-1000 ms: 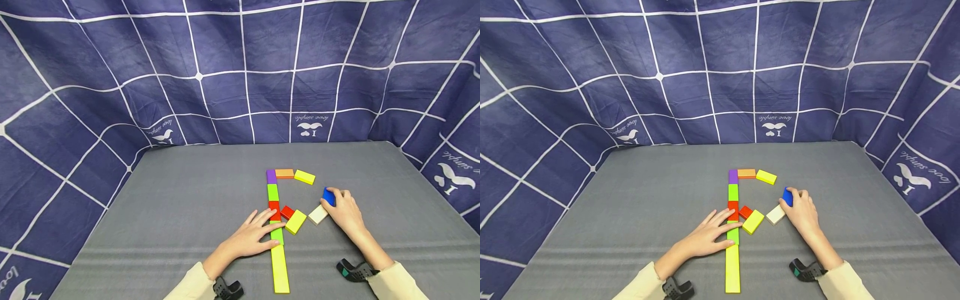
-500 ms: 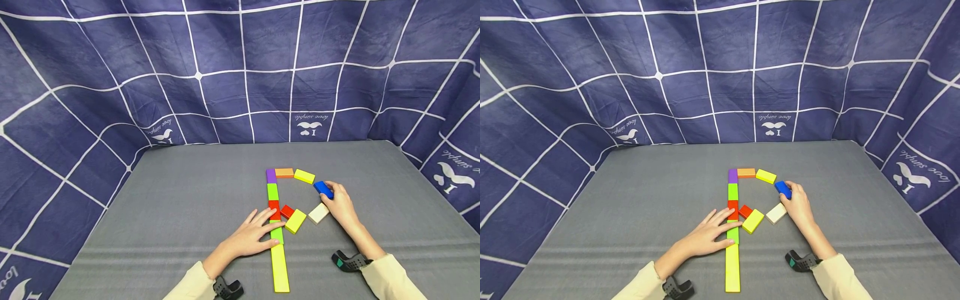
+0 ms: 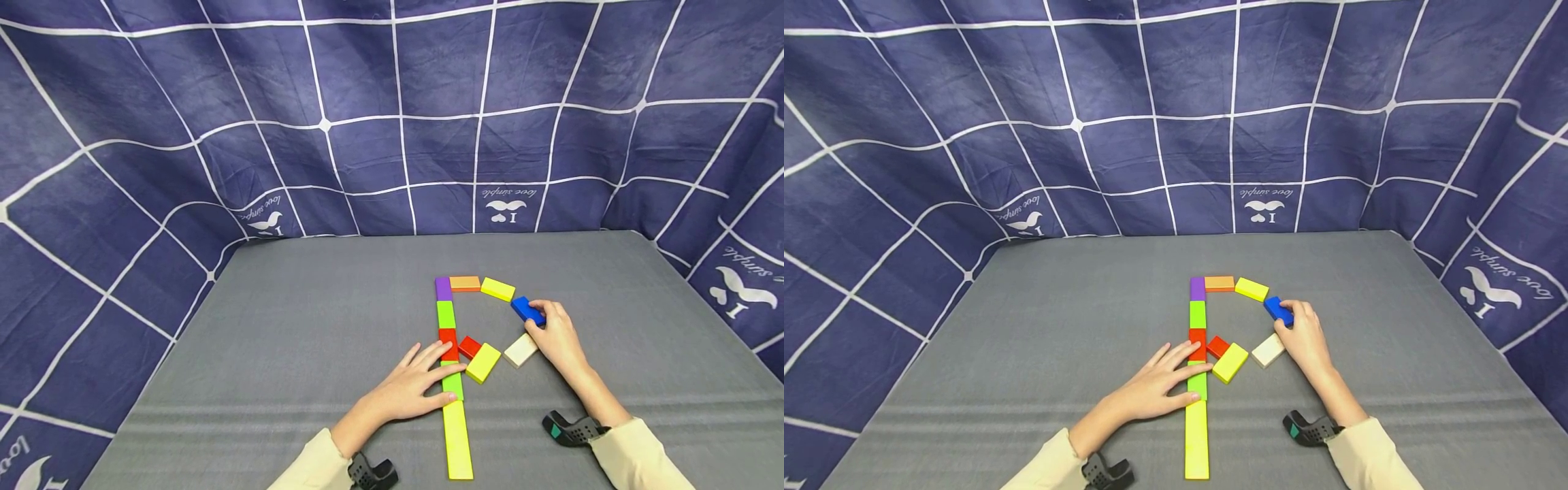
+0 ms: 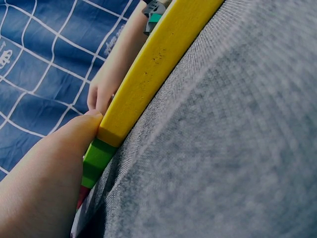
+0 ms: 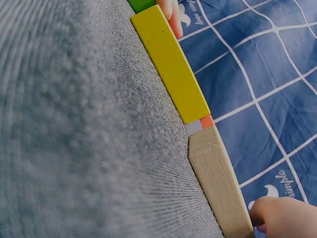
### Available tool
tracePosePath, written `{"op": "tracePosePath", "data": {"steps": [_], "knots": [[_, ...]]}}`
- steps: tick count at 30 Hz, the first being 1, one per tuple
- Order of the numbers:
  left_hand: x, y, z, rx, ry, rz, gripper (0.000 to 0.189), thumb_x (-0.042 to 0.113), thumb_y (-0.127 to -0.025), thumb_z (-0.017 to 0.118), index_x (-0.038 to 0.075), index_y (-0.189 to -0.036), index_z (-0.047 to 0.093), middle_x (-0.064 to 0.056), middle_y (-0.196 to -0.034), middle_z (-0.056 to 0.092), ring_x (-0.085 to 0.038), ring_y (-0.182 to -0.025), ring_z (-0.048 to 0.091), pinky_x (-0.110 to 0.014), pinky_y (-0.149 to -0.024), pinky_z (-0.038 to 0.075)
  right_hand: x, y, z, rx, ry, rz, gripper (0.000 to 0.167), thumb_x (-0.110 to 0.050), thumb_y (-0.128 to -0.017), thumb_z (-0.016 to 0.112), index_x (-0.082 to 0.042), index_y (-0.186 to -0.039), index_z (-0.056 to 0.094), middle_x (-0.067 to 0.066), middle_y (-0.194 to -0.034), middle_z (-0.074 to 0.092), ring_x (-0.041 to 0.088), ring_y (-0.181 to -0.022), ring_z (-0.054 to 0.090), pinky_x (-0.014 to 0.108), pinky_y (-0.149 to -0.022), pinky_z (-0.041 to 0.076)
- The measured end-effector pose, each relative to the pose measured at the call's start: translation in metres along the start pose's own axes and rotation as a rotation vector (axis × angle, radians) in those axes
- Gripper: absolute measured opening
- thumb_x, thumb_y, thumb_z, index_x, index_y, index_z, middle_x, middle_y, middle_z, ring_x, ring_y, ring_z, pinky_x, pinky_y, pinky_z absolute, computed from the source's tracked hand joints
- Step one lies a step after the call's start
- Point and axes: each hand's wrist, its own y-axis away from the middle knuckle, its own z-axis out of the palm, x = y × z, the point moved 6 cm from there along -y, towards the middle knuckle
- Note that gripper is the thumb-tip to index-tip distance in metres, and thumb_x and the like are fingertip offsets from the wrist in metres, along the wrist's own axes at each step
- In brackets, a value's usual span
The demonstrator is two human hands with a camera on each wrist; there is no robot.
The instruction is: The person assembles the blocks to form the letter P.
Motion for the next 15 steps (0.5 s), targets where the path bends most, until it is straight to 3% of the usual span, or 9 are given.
{"op": "tracePosePath", "data": {"steps": [15], "knots": [[0.0002,0.0008,-0.0002,0.003,-0.001,0.002,0.048,0.055,-0.091,0.035,0.042,-0.137,0.033,0.004,-0.151,0.023,-0.013,-0.141,0.016,-0.047,-0.113,0.015,-0.0014,0.0008,0.0020,0.011,-0.013,-0.036,0.030,-0.009,-0.085,0.058,0.003,-0.113,0.057,0.025,-0.113,0.052,0.040,-0.106,0.051,0.053,-0.087,0.040]]}}
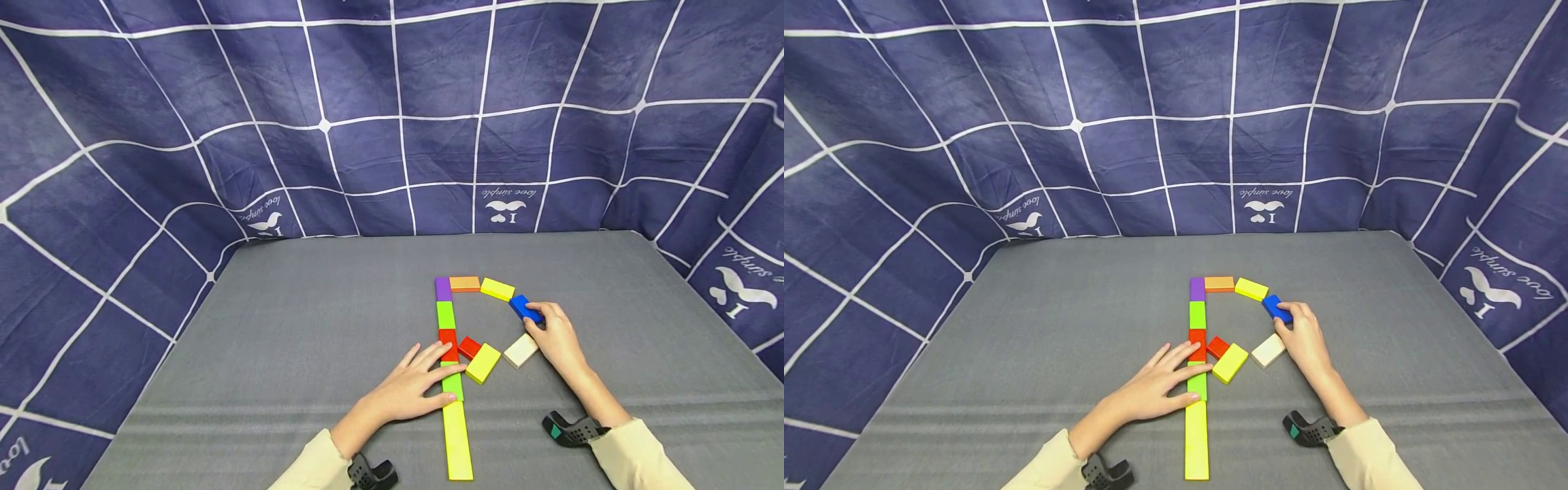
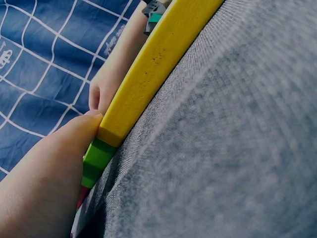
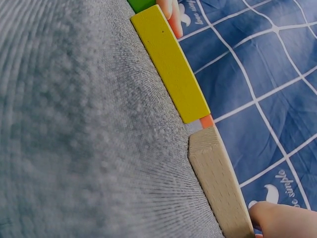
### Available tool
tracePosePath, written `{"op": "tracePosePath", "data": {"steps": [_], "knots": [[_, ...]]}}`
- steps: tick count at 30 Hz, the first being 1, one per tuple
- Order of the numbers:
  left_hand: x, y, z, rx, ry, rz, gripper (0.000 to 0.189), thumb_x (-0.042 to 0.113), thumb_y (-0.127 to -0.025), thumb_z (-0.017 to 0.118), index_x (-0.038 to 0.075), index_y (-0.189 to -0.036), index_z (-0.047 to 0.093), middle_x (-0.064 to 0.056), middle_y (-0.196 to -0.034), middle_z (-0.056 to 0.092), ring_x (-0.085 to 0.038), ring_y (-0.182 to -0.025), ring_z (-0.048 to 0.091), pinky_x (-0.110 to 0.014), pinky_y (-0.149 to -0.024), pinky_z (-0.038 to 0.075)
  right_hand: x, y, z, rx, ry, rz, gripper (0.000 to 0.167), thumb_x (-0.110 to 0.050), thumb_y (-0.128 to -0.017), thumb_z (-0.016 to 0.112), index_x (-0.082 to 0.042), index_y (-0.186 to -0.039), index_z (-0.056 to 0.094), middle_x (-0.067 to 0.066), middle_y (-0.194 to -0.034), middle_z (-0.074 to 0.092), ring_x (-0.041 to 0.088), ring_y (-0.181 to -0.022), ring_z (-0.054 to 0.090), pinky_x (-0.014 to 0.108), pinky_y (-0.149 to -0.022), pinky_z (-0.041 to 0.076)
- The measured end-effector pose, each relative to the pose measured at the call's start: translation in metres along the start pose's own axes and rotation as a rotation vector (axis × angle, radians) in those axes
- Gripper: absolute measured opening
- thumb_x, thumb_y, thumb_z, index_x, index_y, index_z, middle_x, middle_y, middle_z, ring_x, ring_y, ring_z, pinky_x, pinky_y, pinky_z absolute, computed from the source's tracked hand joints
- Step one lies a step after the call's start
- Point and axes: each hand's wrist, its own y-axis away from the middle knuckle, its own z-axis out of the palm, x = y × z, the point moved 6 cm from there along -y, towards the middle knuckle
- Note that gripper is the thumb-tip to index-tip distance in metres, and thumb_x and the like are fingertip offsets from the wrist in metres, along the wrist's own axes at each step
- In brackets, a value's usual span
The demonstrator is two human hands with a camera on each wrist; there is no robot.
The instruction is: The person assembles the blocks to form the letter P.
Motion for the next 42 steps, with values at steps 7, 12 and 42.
{"op": "tracePosePath", "data": {"steps": [7,12,42], "knots": [[0.000,0.000,0.000,0.007,-0.002,0.004,0.048,0.054,-0.091,0.036,0.041,-0.137,0.034,0.003,-0.150,0.024,-0.014,-0.141,0.017,-0.048,-0.113,0.015,-0.002,0.001,0.001,0.012,0.026,-0.020,0.032,-0.011,-0.083,0.062,0.003,-0.111,0.058,0.022,-0.105,0.053,0.033,-0.091,0.053,0.045,-0.076,0.043],[0.000,-0.001,0.001,0.012,0.003,0.005,0.048,0.055,-0.091,0.037,0.041,-0.137,0.034,0.003,-0.150,0.024,-0.014,-0.141,0.017,-0.048,-0.113,0.016,-0.004,0.000,-0.001,0.000,0.023,-0.027,0.032,-0.013,-0.084,0.062,0.003,-0.111,0.058,0.023,-0.105,0.053,0.033,-0.090,0.053,0.046,-0.075,0.043],[0.000,-0.002,0.001,-0.022,0.018,-0.016,0.047,0.053,-0.091,0.038,0.042,-0.137,0.033,0.004,-0.151,0.022,-0.012,-0.141,0.014,-0.047,-0.114,0.012,-0.017,0.044,-0.017,0.009,0.013,-0.073,0.020,-0.010,-0.081,0.066,-0.001,-0.100,0.062,0.010,-0.091,0.057,0.006,-0.079,0.051,0.013,-0.068,0.043]]}}
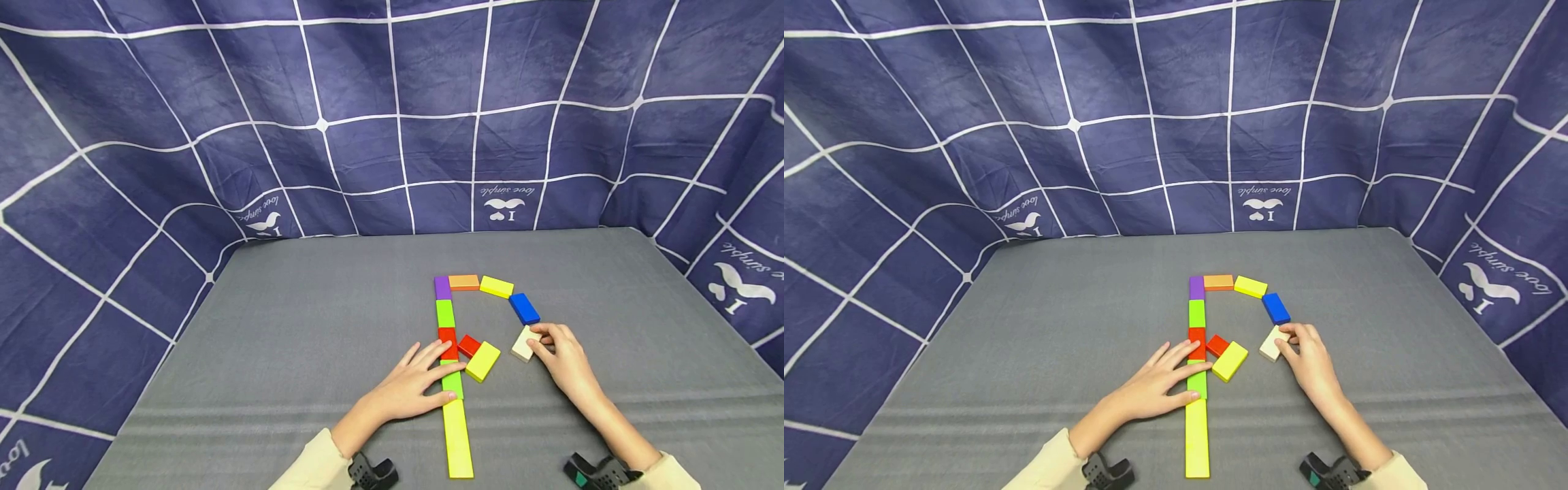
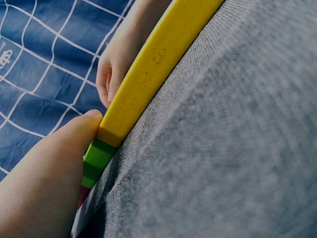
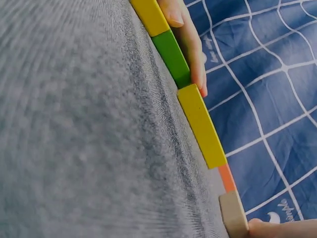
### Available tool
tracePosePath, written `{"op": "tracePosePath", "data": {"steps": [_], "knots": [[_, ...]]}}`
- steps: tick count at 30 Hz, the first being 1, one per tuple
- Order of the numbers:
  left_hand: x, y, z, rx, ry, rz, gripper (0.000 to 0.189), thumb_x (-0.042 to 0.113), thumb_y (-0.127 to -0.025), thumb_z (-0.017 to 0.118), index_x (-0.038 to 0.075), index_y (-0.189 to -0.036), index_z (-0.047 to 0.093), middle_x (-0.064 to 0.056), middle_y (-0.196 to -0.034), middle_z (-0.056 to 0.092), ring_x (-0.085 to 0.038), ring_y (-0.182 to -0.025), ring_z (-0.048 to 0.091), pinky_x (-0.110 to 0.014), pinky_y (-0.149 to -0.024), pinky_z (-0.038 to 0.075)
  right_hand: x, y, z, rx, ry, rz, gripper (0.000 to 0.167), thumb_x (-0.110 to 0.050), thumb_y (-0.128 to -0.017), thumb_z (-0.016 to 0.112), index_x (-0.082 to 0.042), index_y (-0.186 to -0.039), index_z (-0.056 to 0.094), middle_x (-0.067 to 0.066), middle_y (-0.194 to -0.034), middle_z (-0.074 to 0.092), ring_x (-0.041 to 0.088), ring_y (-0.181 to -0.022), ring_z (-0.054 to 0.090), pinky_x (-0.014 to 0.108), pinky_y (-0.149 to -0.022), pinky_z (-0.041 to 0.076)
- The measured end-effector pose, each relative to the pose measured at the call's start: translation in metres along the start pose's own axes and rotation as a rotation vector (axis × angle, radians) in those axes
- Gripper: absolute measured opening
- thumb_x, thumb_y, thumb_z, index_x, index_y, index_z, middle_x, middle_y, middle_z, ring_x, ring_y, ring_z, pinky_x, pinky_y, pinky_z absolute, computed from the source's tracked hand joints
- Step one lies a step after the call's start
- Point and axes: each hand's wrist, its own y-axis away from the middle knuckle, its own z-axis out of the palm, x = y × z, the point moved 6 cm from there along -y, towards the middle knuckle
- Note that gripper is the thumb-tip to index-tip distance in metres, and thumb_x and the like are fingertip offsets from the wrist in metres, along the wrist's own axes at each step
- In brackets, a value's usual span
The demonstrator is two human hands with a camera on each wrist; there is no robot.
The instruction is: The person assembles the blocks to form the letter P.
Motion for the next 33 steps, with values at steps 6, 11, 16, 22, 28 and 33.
{"op": "tracePosePath", "data": {"steps": [6,11,16,22,28,33], "knots": [[0.001,0.000,0.000,0.016,-0.023,0.016,0.048,0.054,-0.091,0.037,0.042,-0.137,0.033,0.004,-0.151,0.022,-0.013,-0.141,0.015,-0.047,-0.113,0.014,0.001,0.000,-0.001,-0.142,-0.002,-0.010,0.035,-0.021,-0.081,0.068,-0.001,-0.109,0.059,0.013,-0.106,0.053,0.017,-0.088,0.051,0.018,-0.074,0.043],[0.001,0.000,0.000,0.022,-0.029,0.022,0.048,0.055,-0.091,0.035,0.042,-0.137,0.032,0.004,-0.151,0.023,-0.013,-0.141,0.015,-0.047,-0.113,0.015,0.000,0.001,-0.001,-0.211,0.012,-0.027,0.045,-0.023,-0.080,0.068,-0.001,-0.117,0.054,0.017,-0.114,0.049,0.023,-0.095,0.050,0.024,-0.078,0.042],[0.001,0.000,0.000,0.022,-0.029,0.025,0.047,0.055,-0.092,0.035,0.042,-0.137,0.033,0.004,-0.151,0.023,-0.013,-0.141,0.016,-0.047,-0.113,0.015,-0.001,0.001,0.002,-0.181,0.027,-0.063,0.048,-0.019,-0.078,0.071,0.000,-0.119,0.054,0.018,-0.114,0.049,0.026,-0.097,0.051,0.030,-0.079,0.041],[0.000,0.000,0.000,0.020,-0.026,0.026,0.047,0.055,-0.092,0.035,0.042,-0.137,0.033,0.004,-0.151,0.023,-0.013,-0.141,0.016,-0.048,-0.113,0.015,-0.001,0.001,0.006,-0.117,0.032,-0.055,0.049,-0.022,-0.077,0.072,0.000,-0.118,0.054,0.018,-0.111,0.049,0.027,-0.095,0.052,0.040,-0.077,0.042],[0.000,0.000,0.000,0.020,-0.025,0.022,0.047,0.054,-0.092,0.036,0.042,-0.137,0.034,0.003,-0.151,0.023,-0.013,-0.141,0.016,-0.048,-0.113,0.015,0.000,0.000,0.008,-0.114,0.025,-0.025,0.049,-0.025,-0.078,0.071,0.000,-0.118,0.053,0.020,-0.112,0.048,0.032,-0.096,0.051,0.045,-0.077,0.042],[0.000,0.000,0.001,0.008,-0.012,0.016,0.047,0.054,-0.091,0.036,0.042,-0.137,0.034,0.004,-0.151,0.022,-0.013,-0.141,0.015,-0.048,-0.113,0.014,-0.005,0.000,0.003,-0.063,0.073,-0.040,0.049,-0.025,-0.077,0.071,-0.001,-0.116,0.054,0.020,-0.112,0.048,0.036,-0.102,0.048,0.052,-0.083,0.039]]}}
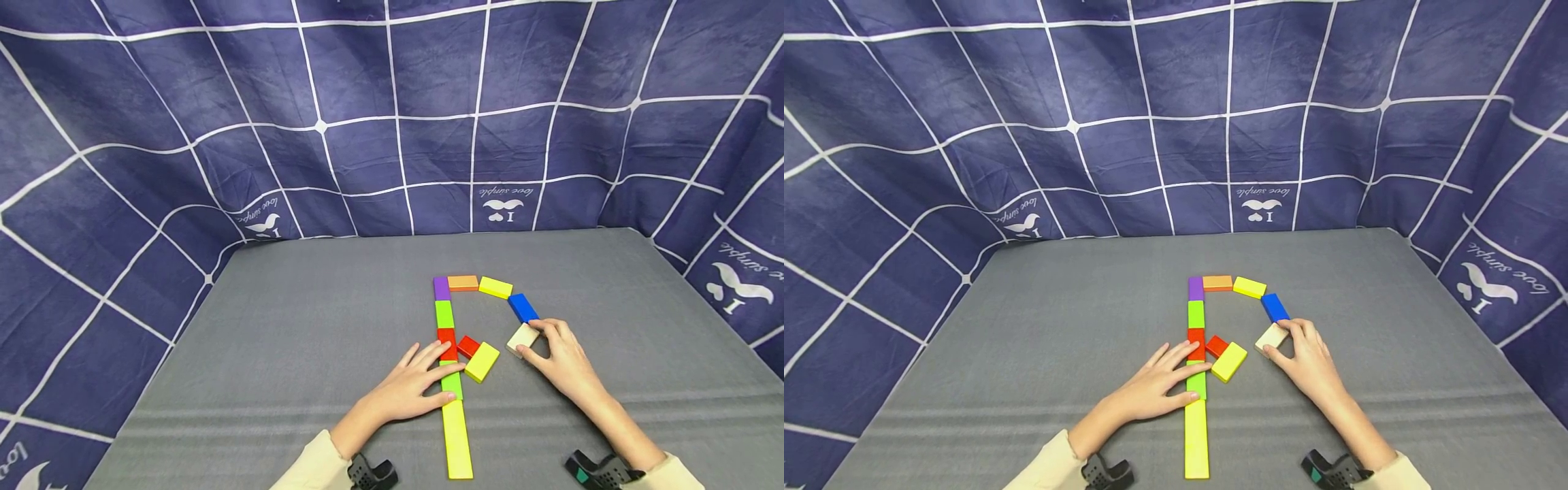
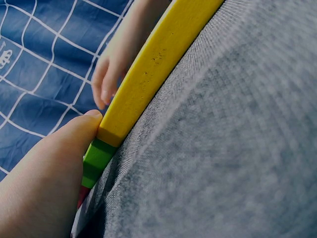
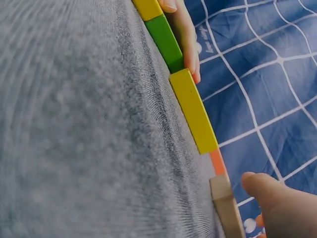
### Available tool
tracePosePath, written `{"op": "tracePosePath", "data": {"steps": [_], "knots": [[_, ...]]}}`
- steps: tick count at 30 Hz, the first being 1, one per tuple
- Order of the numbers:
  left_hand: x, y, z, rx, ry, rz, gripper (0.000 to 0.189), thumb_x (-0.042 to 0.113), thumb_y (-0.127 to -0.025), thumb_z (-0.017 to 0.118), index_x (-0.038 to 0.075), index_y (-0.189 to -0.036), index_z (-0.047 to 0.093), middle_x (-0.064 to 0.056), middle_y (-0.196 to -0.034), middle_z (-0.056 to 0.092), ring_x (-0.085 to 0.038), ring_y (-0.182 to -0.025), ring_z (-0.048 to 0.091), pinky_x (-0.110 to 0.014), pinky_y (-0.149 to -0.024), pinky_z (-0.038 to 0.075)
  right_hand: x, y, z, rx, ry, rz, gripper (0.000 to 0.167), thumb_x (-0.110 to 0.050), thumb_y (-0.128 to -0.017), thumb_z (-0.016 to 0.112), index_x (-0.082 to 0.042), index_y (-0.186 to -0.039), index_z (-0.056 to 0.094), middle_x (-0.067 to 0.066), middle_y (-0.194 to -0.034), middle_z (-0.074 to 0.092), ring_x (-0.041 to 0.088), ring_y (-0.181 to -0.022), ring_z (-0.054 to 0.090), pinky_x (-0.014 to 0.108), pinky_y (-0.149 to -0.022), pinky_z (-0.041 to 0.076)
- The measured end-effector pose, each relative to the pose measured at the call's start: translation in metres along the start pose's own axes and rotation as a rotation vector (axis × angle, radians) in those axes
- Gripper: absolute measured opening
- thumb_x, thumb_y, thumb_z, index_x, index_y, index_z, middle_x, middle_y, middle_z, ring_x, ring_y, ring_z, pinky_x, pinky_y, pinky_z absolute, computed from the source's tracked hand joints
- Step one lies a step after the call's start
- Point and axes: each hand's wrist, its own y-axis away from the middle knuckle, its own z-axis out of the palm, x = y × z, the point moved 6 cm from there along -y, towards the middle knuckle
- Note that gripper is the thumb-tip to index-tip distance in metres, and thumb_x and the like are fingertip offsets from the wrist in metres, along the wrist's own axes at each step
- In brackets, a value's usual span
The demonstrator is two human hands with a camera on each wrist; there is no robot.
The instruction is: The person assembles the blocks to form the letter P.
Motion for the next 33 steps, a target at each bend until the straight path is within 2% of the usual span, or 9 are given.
{"op": "tracePosePath", "data": {"steps": [4,9,16,19,26,33], "knots": [[0.000,0.001,0.001,-0.003,-0.001,-0.001,0.048,0.055,-0.091,0.036,0.042,-0.137,0.033,0.003,-0.151,0.023,-0.013,-0.141,0.016,-0.048,-0.113,0.015,-0.013,0.003,-0.002,0.017,0.050,-0.047,0.047,-0.027,-0.076,0.071,-0.004,-0.114,0.056,0.017,-0.112,0.051,0.036,-0.103,0.049,0.053,-0.084,0.037],[0.001,0.001,0.000,-0.003,0.000,-0.003,0.048,0.056,-0.092,0.034,0.042,-0.137,0.033,0.004,-0.151,0.023,-0.013,-0.141,0.017,-0.048,-0.113,0.016,-0.041,0.011,0.009,-0.069,0.105,-0.148,0.042,-0.031,-0.074,0.073,-0.012,-0.110,0.060,0.006,-0.110,0.054,0.026,-0.099,0.053,0.044,-0.077,0.041],[0.001,0.001,0.000,-0.010,0.003,-0.013,0.048,0.055,-0.092,0.034,0.042,-0.137,0.033,0.004,-0.151,0.023,-0.014,-0.141,0.016,-0.049,-0.113,0.015,-0.061,0.024,0.028,-0.163,0.177,-0.315,0.045,-0.036,-0.075,0.071,-0.019,-0.115,0.060,0.003,-0.124,0.055,0.022,-0.110,0.054,0.047,-0.088,0.042],[0.001,0.001,0.000,-0.003,-0.002,-0.007,0.048,0.056,-0.092,0.034,0.042,-0.137,0.033,0.003,-0.151,0.023,-0.013,-0.141,0.016,-0.049,-0.113,0.016,-0.062,0.025,0.029,-0.155,0.211,-0.320,0.040,-0.036,-0.075,0.071,-0.020,-0.110,0.062,0.001,-0.118,0.058,0.020,-0.106,0.056,0.044,-0.086,0.043],[0.000,0.000,0.001,-0.004,-0.002,-0.009,0.047,0.055,-0.091,0.035,0.042,-0.137,0.034,0.004,-0.151,0.022,-0.013,-0.141,0.015,-0.048,-0.113,0.015,-0.058,0.023,0.022,-0.089,0.261,-0.257,0.029,-0.032,-0.073,0.073,-0.018,-0.096,0.064,-0.002,-0.101,0.059,0.018,-0.089,0.057,0.037,-0.074,0.042],[0.001,0.000,0.000,0.002,-0.012,-0.004,0.047,0.055,-0.091,0.036,0.041,-0.137,0.035,0.003,-0.151,0.022,-0.014,-0.141,0.016,-0.048,-0.113,0.015,-0.053,0.020,0.013,-0.041,0.290,-0.242,0.025,-0.028,-0.071,0.075,-0.015,-0.090,0.063,-0.001,-0.094,0.059,0.018,-0.081,0.055,0.033,-0.066,0.038]]}}
